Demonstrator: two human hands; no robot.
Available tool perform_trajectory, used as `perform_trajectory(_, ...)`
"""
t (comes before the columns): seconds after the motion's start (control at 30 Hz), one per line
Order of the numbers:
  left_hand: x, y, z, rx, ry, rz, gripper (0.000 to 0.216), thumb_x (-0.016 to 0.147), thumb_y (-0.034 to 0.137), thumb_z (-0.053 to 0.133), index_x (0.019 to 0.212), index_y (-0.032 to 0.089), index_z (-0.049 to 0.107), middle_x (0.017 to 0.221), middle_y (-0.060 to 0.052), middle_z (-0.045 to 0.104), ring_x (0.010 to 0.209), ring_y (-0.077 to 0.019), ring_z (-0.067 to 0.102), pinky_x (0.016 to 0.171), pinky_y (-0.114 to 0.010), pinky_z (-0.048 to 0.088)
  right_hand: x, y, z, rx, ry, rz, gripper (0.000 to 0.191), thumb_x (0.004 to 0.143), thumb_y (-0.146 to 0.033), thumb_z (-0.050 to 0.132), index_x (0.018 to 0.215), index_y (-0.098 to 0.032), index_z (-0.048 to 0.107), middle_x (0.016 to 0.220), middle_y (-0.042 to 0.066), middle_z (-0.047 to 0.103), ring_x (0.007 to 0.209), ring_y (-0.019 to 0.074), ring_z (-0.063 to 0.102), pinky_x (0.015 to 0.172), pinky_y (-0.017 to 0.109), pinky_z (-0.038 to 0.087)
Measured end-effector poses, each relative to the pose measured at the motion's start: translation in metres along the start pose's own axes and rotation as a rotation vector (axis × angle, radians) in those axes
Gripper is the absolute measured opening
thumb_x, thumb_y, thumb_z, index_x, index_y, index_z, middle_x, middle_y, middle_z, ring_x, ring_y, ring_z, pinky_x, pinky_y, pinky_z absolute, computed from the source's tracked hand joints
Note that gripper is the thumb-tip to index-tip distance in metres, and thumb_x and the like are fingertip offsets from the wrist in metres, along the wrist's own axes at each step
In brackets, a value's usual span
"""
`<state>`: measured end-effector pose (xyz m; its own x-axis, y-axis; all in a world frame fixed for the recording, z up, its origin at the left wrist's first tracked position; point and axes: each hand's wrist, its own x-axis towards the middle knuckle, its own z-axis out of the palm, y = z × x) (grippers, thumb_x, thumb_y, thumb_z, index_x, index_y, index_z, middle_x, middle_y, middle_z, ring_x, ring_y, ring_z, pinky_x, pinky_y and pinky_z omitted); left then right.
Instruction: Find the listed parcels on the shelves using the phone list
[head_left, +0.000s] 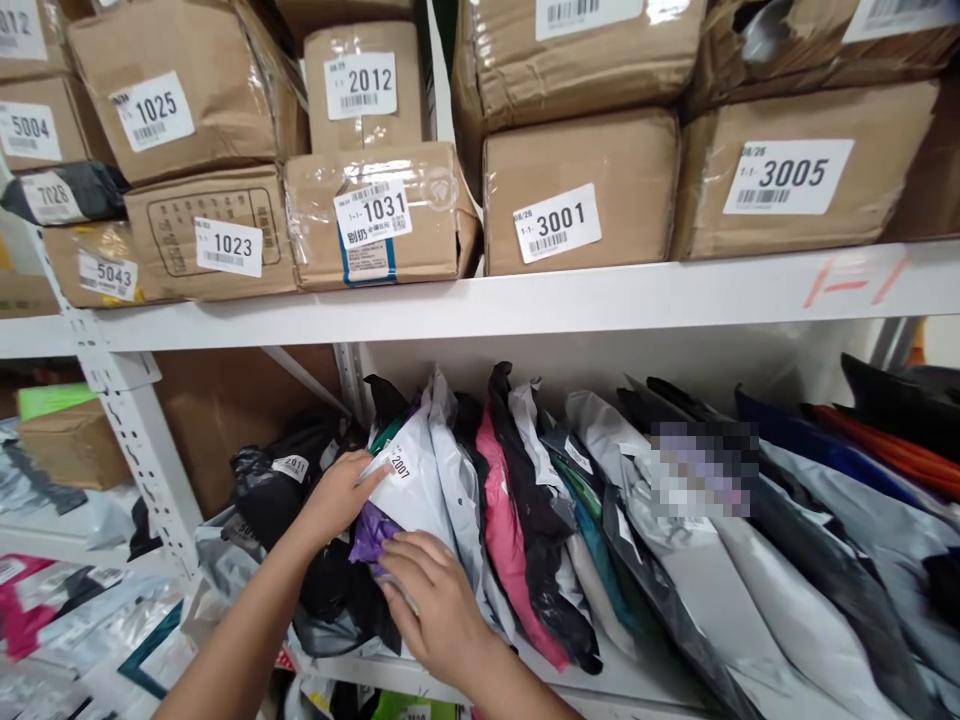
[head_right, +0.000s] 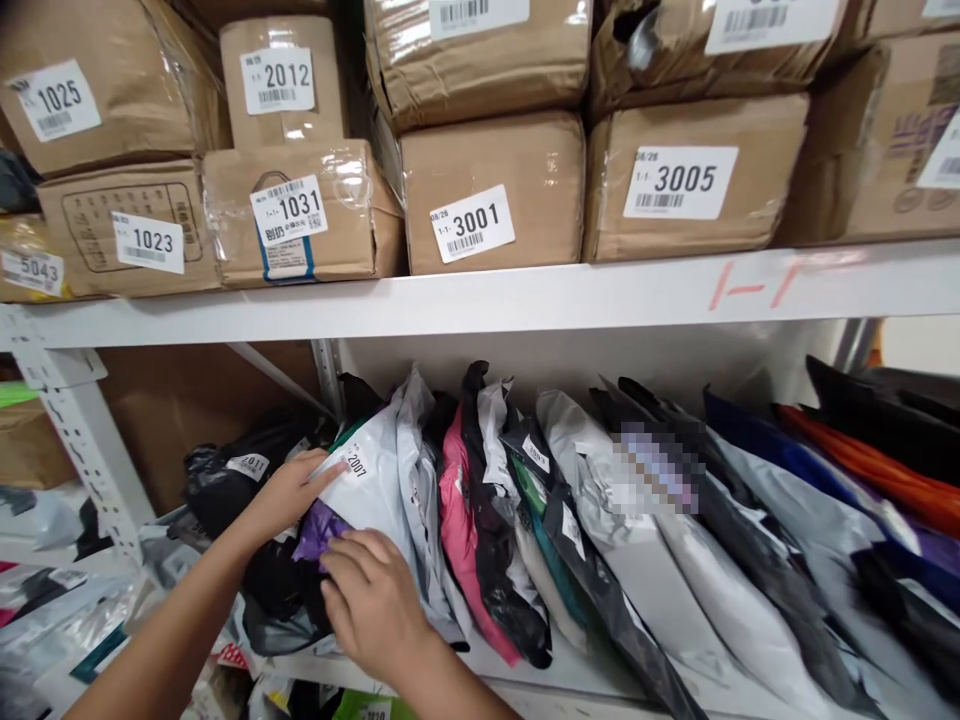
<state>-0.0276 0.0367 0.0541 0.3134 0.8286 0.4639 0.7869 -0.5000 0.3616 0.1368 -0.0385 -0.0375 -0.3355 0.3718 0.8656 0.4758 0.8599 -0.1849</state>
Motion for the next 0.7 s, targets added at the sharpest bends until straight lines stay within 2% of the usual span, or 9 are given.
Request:
perform_trajectory(0.07, -0.004, -0.008, 0.003, -0.04, -0.013, 0.033, 0.042, 0.084, 0.052, 0.042, 0.076, 0.019, 0.067, 0.085, -0.005, 0.064, 0.089, -0.0223, 0.056, 0.086, -0.035, 0.043, -0.006, 0.008, -0.003, -0.01, 0.072, 0.056, 0.031, 0.086, -0.01, 0.044, 0.114, -0.016, 0.056, 0.104, 0.009, 0.07, 0.103, 0.0208, 0.06, 0.096, 0.042, 0.05)
perform_trajectory(0.17, -0.009, -0.016, 0.008, -0.075, -0.017, 0.081, 0.03, 0.072, 0.051, 0.063, 0.08, 0.023, 0.072, 0.099, -0.004, 0.063, 0.1, -0.024, 0.053, 0.093, -0.038, 0.041, -0.01, 0.021, -0.005, -0.092, 0.141, 0.138, 0.033, 0.087, -0.009, 0.043, 0.117, -0.018, 0.053, 0.106, 0.01, 0.07, 0.105, 0.0218, 0.06, 0.097, 0.047, 0.048)
perform_trajectory(0.27, -0.012, -0.023, 0.012, -0.072, 0.004, 0.101, 0.026, 0.066, 0.048, 0.071, 0.079, 0.026, 0.074, 0.109, -0.005, 0.061, 0.107, -0.0255, 0.05, 0.098, -0.042, 0.039, -0.009, 0.031, -0.009, -0.187, 0.141, 0.23, 0.037, 0.087, -0.02, 0.052, 0.123, -0.016, 0.05, 0.121, 0.013, 0.063, 0.119, 0.0275, 0.05, 0.097, 0.05, 0.047)
perform_trajectory(0.37, -0.016, -0.03, 0.015, -0.101, 0.008, 0.125, 0.025, 0.063, 0.048, 0.074, 0.066, 0.023, 0.07, 0.11, -0.007, 0.06, 0.112, -0.0268, 0.048, 0.1, -0.042, 0.038, -0.003, 0.038, -0.015, -0.214, 0.149, 0.327, 0.047, 0.078, -0.031, 0.066, 0.12, -0.015, 0.054, 0.126, 0.017, 0.058, 0.119, 0.0333, 0.048, 0.095, 0.054, 0.047)
perform_trajectory(0.43, -0.019, -0.033, 0.015, -0.146, -0.01, 0.137, 0.028, 0.065, 0.046, 0.072, 0.057, 0.021, 0.063, 0.113, -0.008, 0.06, 0.117, -0.0273, 0.045, 0.103, -0.042, 0.037, 0.001, 0.041, -0.018, -0.164, 0.177, 0.367, 0.048, 0.07, -0.025, 0.071, 0.115, -0.017, 0.057, 0.119, 0.015, 0.061, 0.112, 0.0324, 0.052, 0.094, 0.052, 0.047)
perform_trajectory(0.53, -0.022, -0.035, 0.012, -0.195, -0.049, 0.127, 0.027, 0.073, 0.042, 0.064, 0.057, 0.021, 0.057, 0.118, -0.008, 0.059, 0.124, -0.0263, 0.04, 0.107, -0.044, 0.032, 0.003, 0.046, -0.02, -0.08, 0.276, 0.436, 0.044, 0.068, -0.011, 0.065, 0.111, -0.019, 0.058, 0.103, 0.011, 0.065, 0.099, 0.0273, 0.058, 0.086, 0.044, 0.05)
perform_trajectory(0.67, -0.025, -0.037, 0.01, -0.204, -0.052, 0.127, 0.025, 0.075, 0.034, 0.057, 0.056, 0.021, 0.049, 0.118, -0.008, 0.061, 0.126, -0.0253, 0.04, 0.108, -0.047, 0.028, 0.0, 0.056, -0.022, -0.037, 0.389, 0.477, 0.012, 0.081, -0.016, 0.052, 0.086, -0.018, 0.063, 0.076, 0.005, 0.065, 0.072, 0.0195, 0.061, 0.065, 0.031, 0.049)
perform_trajectory(0.7, -0.025, -0.039, 0.01, -0.219, -0.048, 0.123, 0.025, 0.075, 0.033, 0.056, 0.055, 0.022, 0.048, 0.117, -0.009, 0.062, 0.125, -0.0253, 0.041, 0.108, -0.047, 0.029, 0.0, 0.058, -0.023, -0.039, 0.402, 0.483, 0.013, 0.084, -0.019, 0.05, 0.08, -0.019, 0.062, 0.072, 0.004, 0.064, 0.066, 0.0176, 0.059, 0.061, 0.029, 0.048)
